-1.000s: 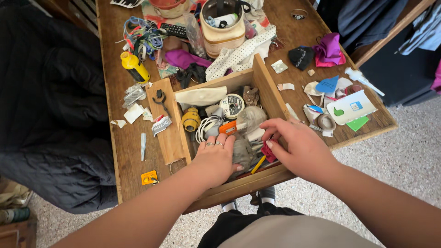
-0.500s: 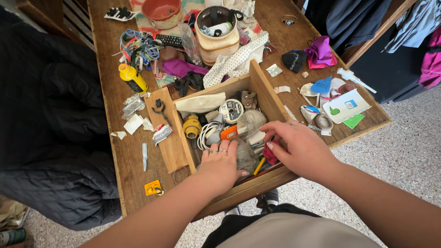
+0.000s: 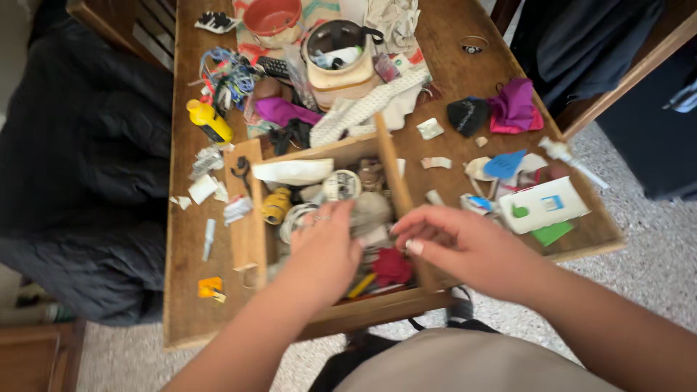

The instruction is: The person sorts through a cluttered wooden drawer, picking up and placing various small items such as fabric scraps, a plastic bag, a green card, scissors, and a small pouch. The person moves items between the drawer and the table surface, occasionally folding or grouping them.

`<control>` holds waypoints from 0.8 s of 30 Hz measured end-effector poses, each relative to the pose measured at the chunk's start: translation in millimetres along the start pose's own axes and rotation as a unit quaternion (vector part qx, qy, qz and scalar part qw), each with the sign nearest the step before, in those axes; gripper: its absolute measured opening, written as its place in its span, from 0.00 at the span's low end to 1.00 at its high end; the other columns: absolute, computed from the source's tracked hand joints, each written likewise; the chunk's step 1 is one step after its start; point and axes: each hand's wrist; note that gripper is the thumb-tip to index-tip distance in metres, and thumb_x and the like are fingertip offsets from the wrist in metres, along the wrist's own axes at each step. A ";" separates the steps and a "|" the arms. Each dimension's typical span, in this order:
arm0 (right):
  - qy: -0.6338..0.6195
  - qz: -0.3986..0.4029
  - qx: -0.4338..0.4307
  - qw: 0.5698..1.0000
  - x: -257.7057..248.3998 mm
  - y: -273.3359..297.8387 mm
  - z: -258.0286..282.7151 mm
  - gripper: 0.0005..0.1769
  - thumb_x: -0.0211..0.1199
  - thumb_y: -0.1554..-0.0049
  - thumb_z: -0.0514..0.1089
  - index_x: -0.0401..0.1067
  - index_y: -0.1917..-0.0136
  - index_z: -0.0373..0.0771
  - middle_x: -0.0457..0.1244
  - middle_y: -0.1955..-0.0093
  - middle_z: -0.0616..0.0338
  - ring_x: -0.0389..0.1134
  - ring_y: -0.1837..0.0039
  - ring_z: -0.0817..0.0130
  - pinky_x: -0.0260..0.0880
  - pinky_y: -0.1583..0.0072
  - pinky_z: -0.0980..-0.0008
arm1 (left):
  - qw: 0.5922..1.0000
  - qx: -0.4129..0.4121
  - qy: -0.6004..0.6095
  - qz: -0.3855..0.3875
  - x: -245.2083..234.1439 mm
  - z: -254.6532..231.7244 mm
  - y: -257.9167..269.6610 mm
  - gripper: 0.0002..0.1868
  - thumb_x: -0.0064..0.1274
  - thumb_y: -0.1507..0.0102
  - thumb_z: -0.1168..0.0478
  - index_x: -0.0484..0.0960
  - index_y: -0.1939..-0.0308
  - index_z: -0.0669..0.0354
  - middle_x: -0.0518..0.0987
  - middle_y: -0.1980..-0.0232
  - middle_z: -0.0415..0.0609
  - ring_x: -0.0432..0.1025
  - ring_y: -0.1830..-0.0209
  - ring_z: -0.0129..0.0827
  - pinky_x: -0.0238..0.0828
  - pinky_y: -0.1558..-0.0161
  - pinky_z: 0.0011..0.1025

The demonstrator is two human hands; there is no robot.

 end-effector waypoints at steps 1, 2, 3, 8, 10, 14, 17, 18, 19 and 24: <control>-0.002 -0.004 -0.002 1.000 -17.9 2.8 -7.9 0.14 0.59 0.41 0.42 0.75 0.42 0.41 0.72 0.51 0.65 0.72 0.47 0.77 0.73 0.45 0.72 | 1.000 -0.019 0.002 -0.024 1.4 -13.1 -2.5 0.34 0.55 0.39 0.56 0.64 0.29 0.53 0.68 0.31 0.53 0.61 0.31 0.52 0.56 0.35 0.53; -0.004 -0.009 -0.004 1.000 -36.6 4.7 -17.6 0.14 0.59 0.41 0.43 0.75 0.42 0.40 0.72 0.50 0.64 0.72 0.47 0.77 0.72 0.45 0.72 | 0.998 -0.038 0.003 -0.048 2.2 -25.4 -4.3 0.34 0.55 0.39 0.57 0.64 0.30 0.52 0.69 0.32 0.54 0.62 0.31 0.52 0.57 0.35 0.53; -0.004 -0.014 -0.005 1.000 -57.3 6.9 -28.0 0.14 0.59 0.40 0.43 0.75 0.41 0.40 0.72 0.50 0.63 0.71 0.48 0.76 0.72 0.45 0.72 | 0.996 -0.055 0.007 -0.072 4.1 -39.8 -6.8 0.33 0.54 0.39 0.59 0.64 0.30 0.52 0.69 0.33 0.54 0.62 0.31 0.52 0.58 0.35 0.53; 0.094 -0.040 0.044 0.994 -140.6 7.7 -89.8 0.14 0.63 0.43 0.45 0.76 0.43 0.42 0.72 0.50 0.63 0.74 0.49 0.74 0.73 0.47 0.70 | 0.971 -0.013 0.067 -0.229 18.6 -105.5 4.0 0.33 0.56 0.40 0.62 0.66 0.31 0.58 0.68 0.31 0.57 0.59 0.31 0.57 0.54 0.36 0.55; 0.149 -0.045 0.079 0.985 -163.8 3.9 -111.9 0.14 0.64 0.42 0.47 0.76 0.43 0.44 0.72 0.52 0.62 0.75 0.51 0.70 0.74 0.48 0.67 | 0.967 -0.022 0.072 -0.242 26.1 -125.2 6.8 0.33 0.57 0.40 0.61 0.66 0.32 0.58 0.67 0.30 0.57 0.58 0.30 0.57 0.54 0.36 0.55; 0.186 -0.026 0.050 0.981 -193.8 -0.4 -148.3 0.15 0.65 0.43 0.47 0.77 0.44 0.43 0.74 0.53 0.61 0.75 0.49 0.69 0.74 0.47 0.65 | 0.969 -0.071 0.075 -0.223 44.5 -152.7 20.3 0.34 0.60 0.41 0.58 0.66 0.33 0.57 0.66 0.29 0.55 0.57 0.29 0.56 0.53 0.36 0.53; 0.257 -0.058 0.054 0.963 -210.8 -20.2 -150.4 0.16 0.66 0.44 0.47 0.76 0.42 0.44 0.73 0.51 0.58 0.75 0.49 0.66 0.74 0.47 0.62 | 0.967 -0.102 0.076 -0.220 50.0 -167.3 22.2 0.34 0.61 0.43 0.58 0.68 0.34 0.56 0.66 0.29 0.53 0.57 0.30 0.55 0.53 0.36 0.52; 0.292 -0.073 0.080 0.950 -216.3 -29.1 -150.0 0.17 0.66 0.43 0.47 0.76 0.41 0.45 0.72 0.50 0.57 0.74 0.50 0.64 0.74 0.47 0.60 | 0.966 -0.113 0.080 -0.218 52.8 -171.8 23.7 0.34 0.61 0.44 0.59 0.68 0.34 0.56 0.66 0.29 0.52 0.57 0.30 0.55 0.53 0.36 0.52; 0.291 -0.086 0.036 0.952 -222.0 -41.4 -149.2 0.17 0.66 0.44 0.46 0.76 0.41 0.44 0.71 0.50 0.55 0.74 0.49 0.63 0.74 0.47 0.60 | 0.965 -0.105 0.077 -0.228 55.0 -175.9 25.0 0.34 0.61 0.44 0.59 0.69 0.34 0.56 0.66 0.30 0.52 0.58 0.30 0.55 0.53 0.36 0.52; 0.397 -0.142 -0.197 0.885 -250.5 -141.7 -147.9 0.16 0.67 0.46 0.38 0.78 0.44 0.41 0.68 0.49 0.46 0.70 0.46 0.49 0.71 0.43 0.53 | 0.961 -0.100 0.102 -0.236 52.3 -197.2 23.4 0.30 0.62 0.43 0.60 0.73 0.36 0.55 0.67 0.30 0.52 0.58 0.30 0.54 0.54 0.36 0.50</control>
Point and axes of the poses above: each hand's wrist, its own y-axis away from the middle knuckle, its own x-axis out of the palm, z = x × y
